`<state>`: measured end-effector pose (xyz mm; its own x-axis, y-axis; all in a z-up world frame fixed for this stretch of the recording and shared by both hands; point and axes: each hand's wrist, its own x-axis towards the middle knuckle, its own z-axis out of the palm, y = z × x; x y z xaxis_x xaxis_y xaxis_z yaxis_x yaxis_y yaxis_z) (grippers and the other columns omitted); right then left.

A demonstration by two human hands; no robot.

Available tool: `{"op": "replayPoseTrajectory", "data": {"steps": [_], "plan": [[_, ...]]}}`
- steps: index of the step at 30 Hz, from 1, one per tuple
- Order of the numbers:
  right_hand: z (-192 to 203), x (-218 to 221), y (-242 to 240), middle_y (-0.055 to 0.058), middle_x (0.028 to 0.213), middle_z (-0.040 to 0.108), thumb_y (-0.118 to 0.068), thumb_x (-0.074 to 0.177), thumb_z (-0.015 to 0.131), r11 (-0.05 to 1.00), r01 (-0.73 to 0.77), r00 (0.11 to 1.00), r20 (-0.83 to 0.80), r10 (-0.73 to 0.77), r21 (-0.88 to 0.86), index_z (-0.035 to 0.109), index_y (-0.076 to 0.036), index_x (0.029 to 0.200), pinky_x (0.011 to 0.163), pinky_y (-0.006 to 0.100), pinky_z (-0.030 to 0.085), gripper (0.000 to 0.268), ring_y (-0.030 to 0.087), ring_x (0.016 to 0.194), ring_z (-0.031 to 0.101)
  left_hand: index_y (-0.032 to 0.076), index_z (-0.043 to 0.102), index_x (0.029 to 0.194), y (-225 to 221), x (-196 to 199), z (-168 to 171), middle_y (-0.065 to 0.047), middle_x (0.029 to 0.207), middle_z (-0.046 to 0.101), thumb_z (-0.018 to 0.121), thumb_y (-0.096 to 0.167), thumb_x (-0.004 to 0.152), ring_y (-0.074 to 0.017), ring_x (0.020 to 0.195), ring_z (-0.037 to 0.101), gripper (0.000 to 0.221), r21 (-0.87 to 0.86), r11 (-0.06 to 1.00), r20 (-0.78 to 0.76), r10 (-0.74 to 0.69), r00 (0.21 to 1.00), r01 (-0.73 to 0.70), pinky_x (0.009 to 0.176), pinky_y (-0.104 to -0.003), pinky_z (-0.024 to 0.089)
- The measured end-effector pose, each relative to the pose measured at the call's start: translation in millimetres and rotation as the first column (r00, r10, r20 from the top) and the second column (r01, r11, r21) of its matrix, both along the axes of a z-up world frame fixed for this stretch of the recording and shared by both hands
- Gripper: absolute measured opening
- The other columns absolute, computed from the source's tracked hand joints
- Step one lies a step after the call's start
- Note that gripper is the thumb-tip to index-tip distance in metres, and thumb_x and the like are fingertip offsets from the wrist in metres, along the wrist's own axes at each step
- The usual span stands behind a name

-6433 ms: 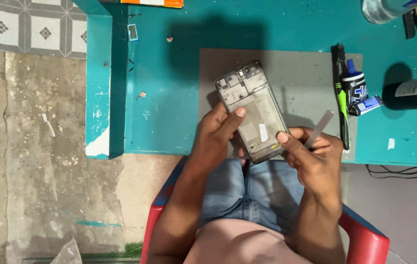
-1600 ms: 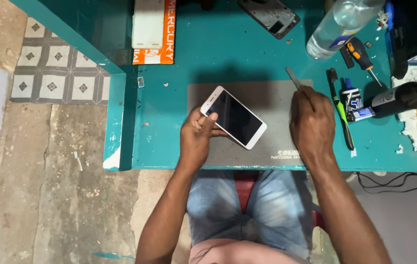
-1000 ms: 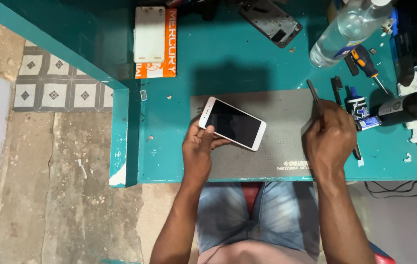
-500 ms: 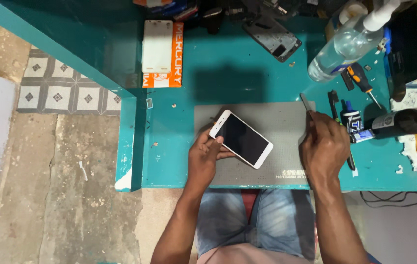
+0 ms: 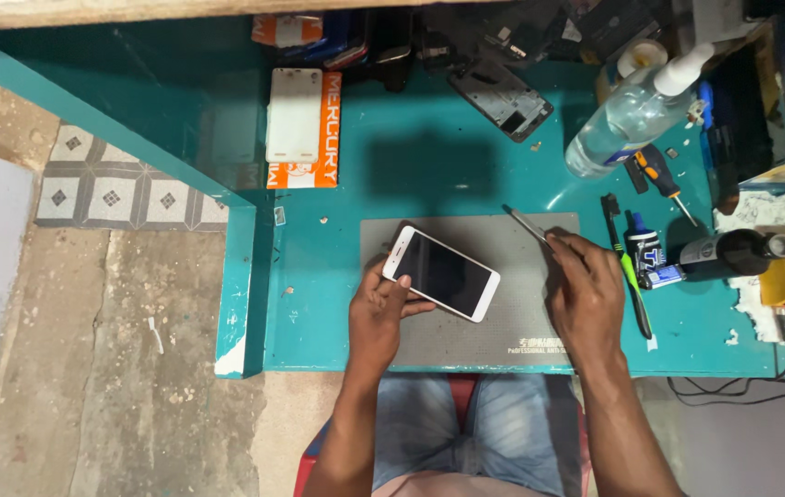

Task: The person disassembles a smartphone by using tweezers and a metal prying tool to remove internal components and separate the screen assembly. They then place the phone on the table and retrieve a second disassembled phone from a shelf to continue working on its internal parts.

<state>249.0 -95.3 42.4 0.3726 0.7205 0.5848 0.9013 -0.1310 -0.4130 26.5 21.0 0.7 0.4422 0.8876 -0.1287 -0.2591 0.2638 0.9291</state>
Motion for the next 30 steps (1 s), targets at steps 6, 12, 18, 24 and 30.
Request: {"op": "replayPoseTrajectory", "data": {"steps": [6, 12, 18, 24, 30], "plan": [[-8, 3, -1, 0.015, 0.118, 0.067, 0.018, 0.082, 0.065, 0.999, 0.035, 0.998, -0.056, -0.035, -0.001, 0.069, -0.003, 0.128, 0.092, 0.042, 0.053, 0.05, 0.033, 0.105, 0.064, -0.01, 0.052, 0.138, -4, 4, 7, -0.018, 0.091, 0.074, 0.057, 0.012, 0.102, -0.0239, 0.08, 0.077, 0.043, 0.031, 0.999, -0.137, 0.011, 0.99, -0.007, 0.071, -0.034, 0.067], [-19, 5, -3, 0.017, 0.119, 0.063, 0.012, 0.091, 0.064, 0.999, 0.04, 0.986, -0.162, -0.04, -0.003, 0.067, -0.003, 0.135, 0.082, 0.038, 0.058, 0.047, 0.029, 0.098, 0.069, -0.01, 0.056, 0.136, -1, 12, 12, -0.017, 0.086, 0.074, 0.062, 0.016, 0.099, -0.0211, 0.073, 0.078, 0.046, 0.014, 0.999, -0.293, -0.027, 0.956, 0.033, 0.062, -0.03, 0.064], [-9, 2, -3, 0.013, 0.111, 0.065, -0.037, 0.076, 0.087, 0.984, 0.02, 0.997, -0.075, -0.034, -0.176, 0.07, -0.007, 0.126, 0.066, 0.039, 0.056, 0.061, 0.029, 0.084, 0.068, -0.01, 0.055, 0.135, 2, 15, 12, -0.016, 0.086, 0.074, 0.065, 0.019, 0.097, -0.021, 0.069, 0.076, 0.049, -0.055, 0.998, -0.3, -0.048, 0.953, 0.033, 0.057, -0.028, 0.061], [-12, 6, 1, 0.011, 0.111, 0.071, -0.049, 0.062, 0.092, 0.97, -0.138, 0.989, -0.075, 0.125, -0.202, 0.055, -0.004, 0.101, 0.069, 0.042, 0.055, 0.071, 0.031, 0.085, 0.069, -0.01, 0.054, 0.136, 1, 16, 12, -0.017, 0.086, 0.074, 0.065, 0.019, 0.097, -0.0214, 0.068, 0.075, 0.05, -0.063, 0.998, -0.259, -0.042, 0.965, 0.026, 0.056, -0.028, 0.06], [-2, 1, 3, 0.012, 0.108, 0.072, -0.054, 0.052, 0.093, 0.951, -0.233, 0.972, -0.053, 0.227, -0.203, 0.049, -0.004, 0.093, 0.072, 0.045, 0.054, 0.078, 0.034, 0.087, 0.069, -0.009, 0.051, 0.139, 0, 12, 9, -0.016, 0.087, 0.073, 0.061, 0.022, 0.099, -0.0208, 0.07, 0.076, 0.051, -0.057, 0.996, -0.211, -0.072, 0.975, 0.062, 0.058, -0.028, 0.06]]}}
